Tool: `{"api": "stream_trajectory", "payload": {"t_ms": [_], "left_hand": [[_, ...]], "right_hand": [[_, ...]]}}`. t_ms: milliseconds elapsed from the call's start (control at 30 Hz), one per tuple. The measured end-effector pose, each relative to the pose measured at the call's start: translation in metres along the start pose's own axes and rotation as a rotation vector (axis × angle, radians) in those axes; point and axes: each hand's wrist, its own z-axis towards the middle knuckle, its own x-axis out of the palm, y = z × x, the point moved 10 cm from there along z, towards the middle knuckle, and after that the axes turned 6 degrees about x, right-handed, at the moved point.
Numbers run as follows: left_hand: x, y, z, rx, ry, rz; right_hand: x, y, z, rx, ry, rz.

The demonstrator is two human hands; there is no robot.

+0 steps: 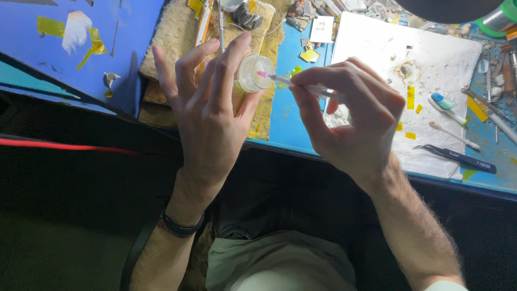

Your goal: The person cleans a circuit board with a cotton swab and then applies a substance to it using a syringe while holding the board with tweezers.

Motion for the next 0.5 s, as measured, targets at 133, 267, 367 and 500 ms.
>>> {"api": "stream_trajectory", "payload": {"t_ms": [133, 267, 367, 500], "left_hand": [[0.001, 0.004, -0.002, -0.027, -0.007, -0.015], [0.002, 0.002, -0.001, -0.022, -0.012, -0.007], [-0.001, -0.001, -0.001, -0.023, -0.012, -0.008], [0.0, -0.003, -0.002, 0.005, -0.007, 0.026]], "right_hand": [[-0.016, -0.015, -0.013, 0.089, -0.118, 0.098], [-0.011, -0.015, -0.005, 0.075, -0.009, 0.132], [0.001, 0.004, 0.002, -0.061, 0.105, 0.028], [-0.003, -0.005, -0.005, -0.019, 0.105, 0.105]]}}
